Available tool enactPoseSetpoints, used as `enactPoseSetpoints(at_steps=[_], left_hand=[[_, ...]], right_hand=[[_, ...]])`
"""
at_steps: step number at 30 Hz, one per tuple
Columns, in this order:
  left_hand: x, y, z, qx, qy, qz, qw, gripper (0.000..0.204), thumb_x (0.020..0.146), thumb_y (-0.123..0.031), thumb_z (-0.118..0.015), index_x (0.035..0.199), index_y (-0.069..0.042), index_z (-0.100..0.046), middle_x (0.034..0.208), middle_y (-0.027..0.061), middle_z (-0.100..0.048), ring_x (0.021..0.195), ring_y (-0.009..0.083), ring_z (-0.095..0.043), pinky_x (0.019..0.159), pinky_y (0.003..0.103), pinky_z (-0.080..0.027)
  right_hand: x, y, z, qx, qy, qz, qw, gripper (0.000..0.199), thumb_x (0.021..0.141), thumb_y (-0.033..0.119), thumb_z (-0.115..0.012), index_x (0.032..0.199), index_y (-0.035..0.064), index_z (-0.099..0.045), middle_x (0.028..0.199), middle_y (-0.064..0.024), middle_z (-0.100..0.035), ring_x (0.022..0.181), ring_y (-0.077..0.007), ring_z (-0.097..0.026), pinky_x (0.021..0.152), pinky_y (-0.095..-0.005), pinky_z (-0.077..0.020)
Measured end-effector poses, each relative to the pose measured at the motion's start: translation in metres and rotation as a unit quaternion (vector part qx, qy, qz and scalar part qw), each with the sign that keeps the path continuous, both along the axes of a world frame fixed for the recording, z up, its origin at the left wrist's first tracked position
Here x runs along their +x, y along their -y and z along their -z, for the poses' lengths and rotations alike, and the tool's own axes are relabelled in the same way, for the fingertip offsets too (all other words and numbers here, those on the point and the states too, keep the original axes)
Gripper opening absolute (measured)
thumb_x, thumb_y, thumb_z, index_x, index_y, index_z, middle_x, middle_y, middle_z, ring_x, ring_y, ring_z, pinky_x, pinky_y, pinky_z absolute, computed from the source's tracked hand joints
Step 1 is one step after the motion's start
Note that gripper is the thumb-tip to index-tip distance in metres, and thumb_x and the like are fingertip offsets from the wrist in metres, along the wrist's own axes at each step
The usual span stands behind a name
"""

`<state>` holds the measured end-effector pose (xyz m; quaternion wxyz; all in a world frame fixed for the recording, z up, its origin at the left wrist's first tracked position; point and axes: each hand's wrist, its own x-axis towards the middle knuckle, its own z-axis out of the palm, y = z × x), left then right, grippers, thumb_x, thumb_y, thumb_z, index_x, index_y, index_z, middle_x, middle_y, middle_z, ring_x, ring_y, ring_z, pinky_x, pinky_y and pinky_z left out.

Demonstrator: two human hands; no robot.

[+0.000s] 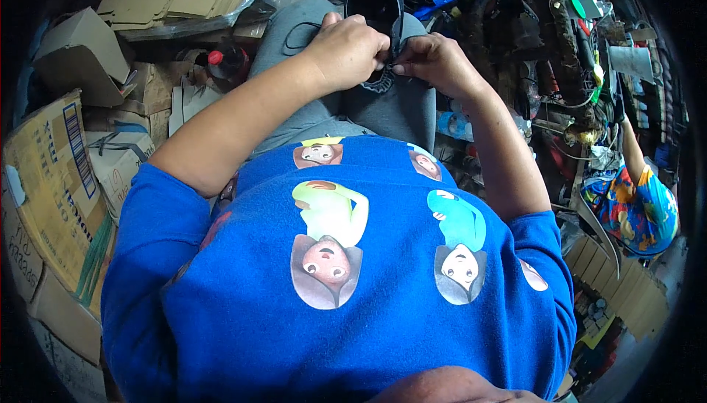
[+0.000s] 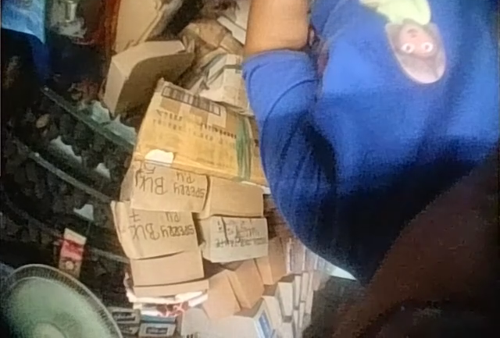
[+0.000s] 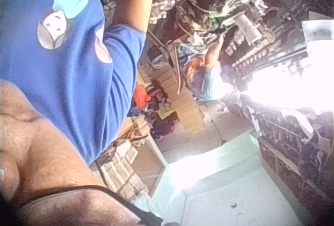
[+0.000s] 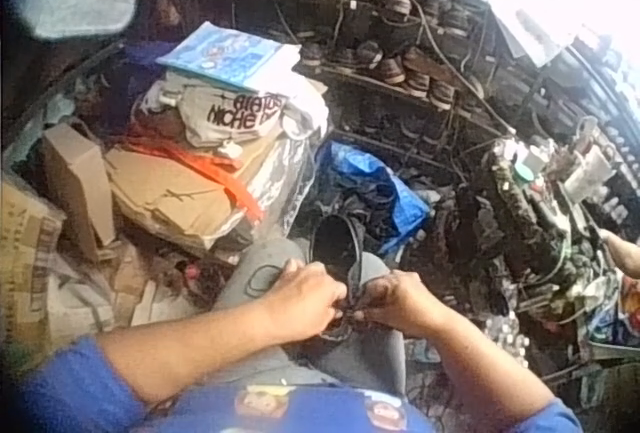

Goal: Sewing the upper part of a black leather shoe using a needle and thread.

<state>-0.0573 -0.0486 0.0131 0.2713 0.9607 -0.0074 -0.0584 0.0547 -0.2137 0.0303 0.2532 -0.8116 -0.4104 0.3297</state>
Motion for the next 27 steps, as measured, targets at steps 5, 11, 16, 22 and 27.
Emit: enactPoseSetpoints(at_steps=[5,11,16,22,27], left_hand=[[-0.012,-0.018,0.007,0.042,0.161,0.037,0.985,0.006,0.076,-0.018,-0.064,0.080,-0.013,-0.063,0.083,0.0013,-0.058,0.094,0.0207,-0.052,0.083,0.040,-0.033],[-0.023,-0.019,0.004,0.008,0.056,-0.001,0.998,0.008,0.079,-0.016,-0.060,0.087,-0.011,-0.060,0.084,0.0062,-0.061,0.093,0.0253,-0.056,0.081,0.043,-0.038],[-0.011,-0.011,0.009,-0.043,0.035,0.009,0.998,0.013,0.083,-0.017,-0.056,0.092,-0.008,-0.058,0.084,0.0122,-0.063,0.087,0.0307,-0.060,0.079,0.047,-0.041],[-0.004,-0.003,0.003,-0.064,-0.011,-0.036,0.997,0.029,0.083,-0.036,-0.056,0.088,-0.009,-0.066,0.081,0.0100,-0.068,0.085,0.0282,-0.064,0.085,0.049,-0.037],[0.007,0.011,0.004,-0.035,-0.040,-0.067,0.996,0.055,0.070,-0.060,-0.063,0.074,-0.006,-0.068,0.076,0.0126,-0.066,0.084,0.0284,-0.063,0.084,0.043,-0.035]], right_hand=[[0.011,0.024,0.019,0.068,-0.152,0.085,0.982,0.011,0.077,0.010,-0.073,0.082,0.0027,-0.066,0.074,0.0013,-0.063,0.070,-0.0070,-0.056,0.068,-0.0234,-0.0461],[-0.003,0.030,0.027,0.132,-0.116,0.112,0.978,0.022,0.075,0.018,-0.076,0.091,0.0051,-0.067,0.089,-0.0004,-0.052,0.087,-0.0113,-0.049,0.079,-0.0251,-0.0417],[-0.010,0.045,0.027,0.098,-0.116,0.158,0.976,0.013,0.076,0.013,-0.073,0.083,0.0037,-0.068,0.087,-0.0013,-0.051,0.080,-0.0097,-0.051,0.073,-0.0233,-0.0426],[-0.008,0.077,0.009,0.097,-0.286,0.245,0.921,0.013,0.079,0.007,-0.065,0.090,0.0007,-0.063,0.089,0.0004,-0.052,0.075,-0.0066,-0.050,0.067,-0.0204,-0.0407],[-0.028,0.063,0.026,0.150,-0.006,0.134,0.980,0.026,0.073,0.017,-0.076,0.094,0.0053,-0.066,0.091,-0.0029,-0.054,0.080,-0.0112,-0.052,0.067,-0.0237,-0.0414]])
